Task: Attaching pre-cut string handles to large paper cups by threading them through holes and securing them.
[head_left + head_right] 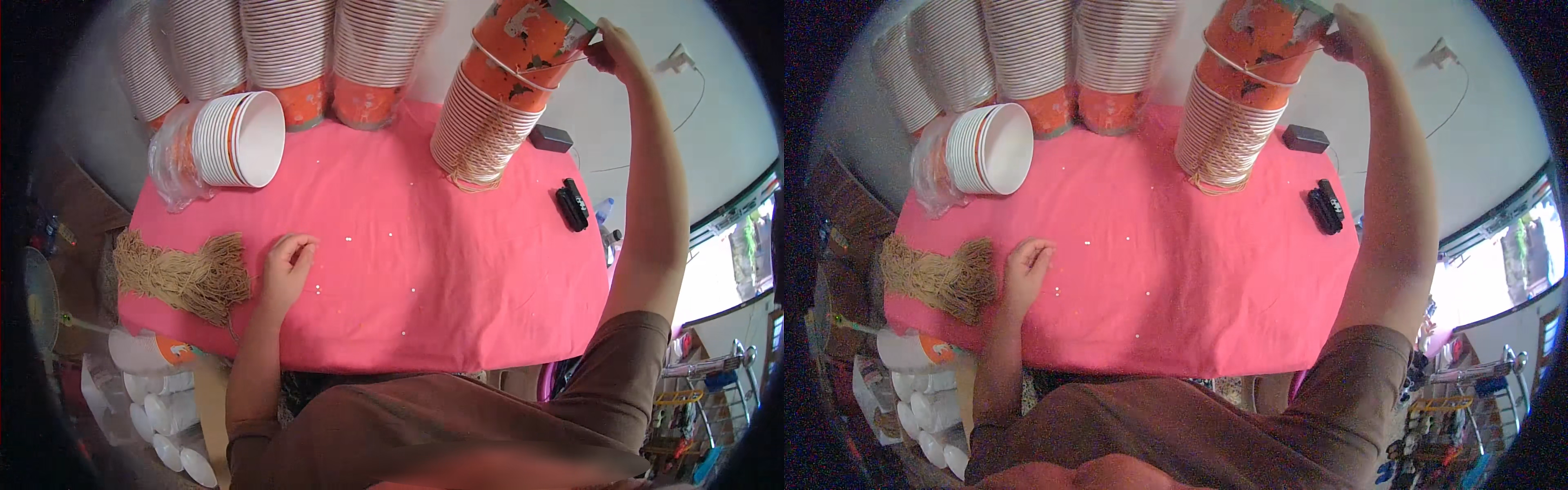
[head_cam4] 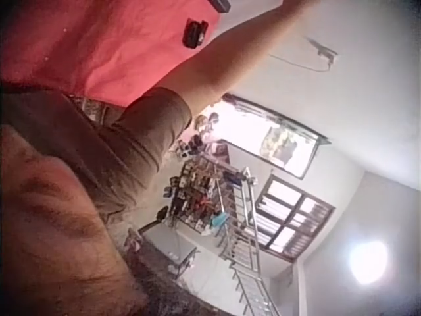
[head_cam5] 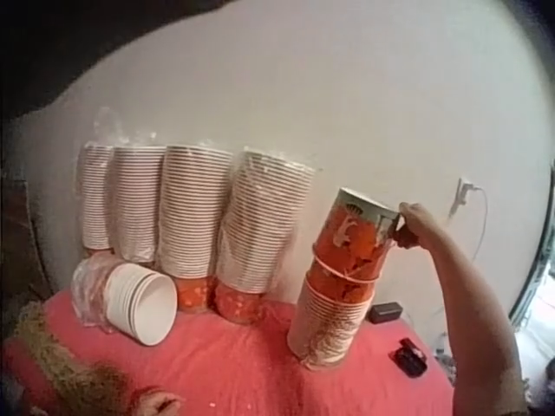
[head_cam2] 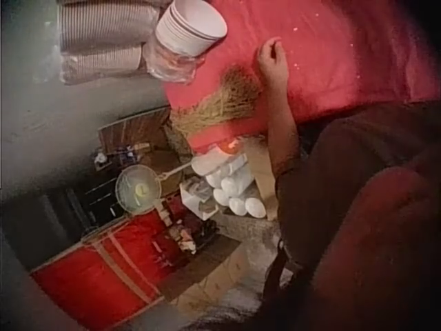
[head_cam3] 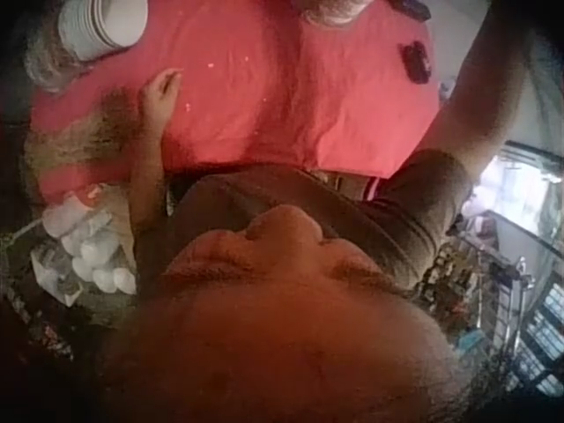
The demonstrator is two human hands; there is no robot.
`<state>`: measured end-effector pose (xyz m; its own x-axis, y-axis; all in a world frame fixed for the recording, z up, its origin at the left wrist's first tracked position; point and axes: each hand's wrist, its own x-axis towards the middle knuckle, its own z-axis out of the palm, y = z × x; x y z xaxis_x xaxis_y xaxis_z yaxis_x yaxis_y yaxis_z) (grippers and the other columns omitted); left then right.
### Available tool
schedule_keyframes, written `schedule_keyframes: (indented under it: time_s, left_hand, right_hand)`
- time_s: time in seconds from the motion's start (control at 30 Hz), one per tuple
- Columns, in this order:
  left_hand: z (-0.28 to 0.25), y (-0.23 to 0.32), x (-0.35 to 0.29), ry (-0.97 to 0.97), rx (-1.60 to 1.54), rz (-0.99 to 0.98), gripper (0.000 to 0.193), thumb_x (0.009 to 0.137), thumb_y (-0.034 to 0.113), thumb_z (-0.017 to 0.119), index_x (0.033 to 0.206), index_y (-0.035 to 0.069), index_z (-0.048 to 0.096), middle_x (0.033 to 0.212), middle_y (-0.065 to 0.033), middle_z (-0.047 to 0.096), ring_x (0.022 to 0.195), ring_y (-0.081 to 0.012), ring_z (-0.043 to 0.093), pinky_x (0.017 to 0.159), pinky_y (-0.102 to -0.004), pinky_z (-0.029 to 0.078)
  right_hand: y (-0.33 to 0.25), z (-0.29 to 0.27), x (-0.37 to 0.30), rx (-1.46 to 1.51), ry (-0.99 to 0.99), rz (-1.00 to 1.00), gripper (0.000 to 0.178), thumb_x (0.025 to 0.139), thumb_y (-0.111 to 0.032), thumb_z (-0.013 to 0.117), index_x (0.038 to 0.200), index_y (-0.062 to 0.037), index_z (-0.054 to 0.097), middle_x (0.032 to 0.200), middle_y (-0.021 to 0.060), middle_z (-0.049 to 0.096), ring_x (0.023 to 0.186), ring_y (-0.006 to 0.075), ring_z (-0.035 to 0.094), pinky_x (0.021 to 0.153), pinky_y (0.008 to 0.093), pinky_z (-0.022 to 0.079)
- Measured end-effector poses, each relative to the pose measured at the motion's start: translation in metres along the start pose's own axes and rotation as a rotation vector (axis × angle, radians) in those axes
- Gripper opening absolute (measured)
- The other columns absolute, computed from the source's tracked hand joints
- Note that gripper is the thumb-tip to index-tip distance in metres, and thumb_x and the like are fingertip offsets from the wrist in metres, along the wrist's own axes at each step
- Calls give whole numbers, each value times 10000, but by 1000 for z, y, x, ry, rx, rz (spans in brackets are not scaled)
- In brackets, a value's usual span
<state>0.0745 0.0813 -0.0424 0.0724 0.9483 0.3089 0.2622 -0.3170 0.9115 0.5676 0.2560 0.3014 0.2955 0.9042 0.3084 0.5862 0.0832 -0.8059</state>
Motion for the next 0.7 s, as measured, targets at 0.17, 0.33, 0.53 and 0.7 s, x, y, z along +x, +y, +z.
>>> schedule_keyframes:
  time_s: [0.17,0.33,0.53,0.7]
  left_hand:
    - [1,2,0,16,28,7,74,868,0,608,934,-22,634,806,-31,603,676,-75,535,612,-229,448]
    - [1,-1,0,9,14,8,68,867,-3,609,927,-24,633,790,-21,594,666,-70,526,605,-225,440]
    - [0,10,-1,-7,4,-6,70,867,-8,597,923,-25,634,773,-9,580,666,-53,510,598,-219,429]
    - [0,6,-3,-1,-7,-26,83,865,-6,597,934,-26,638,789,-13,594,681,-56,519,608,-219,433]
  right_hand:
    - [10,12,-3,-15,-71,-102,573,951,-474,386,756,9,626,585,113,607,433,173,565,385,292,452]
    - [16,22,-3,-25,-53,-36,571,965,-467,378,767,16,611,577,112,596,425,185,570,377,284,468]
    - [16,29,-4,-68,-52,-15,543,965,-463,375,807,14,580,612,125,605,423,189,564,381,297,474]
    - [16,30,-9,-67,-77,1,531,960,-449,383,797,17,578,597,126,597,422,192,561,378,301,462]
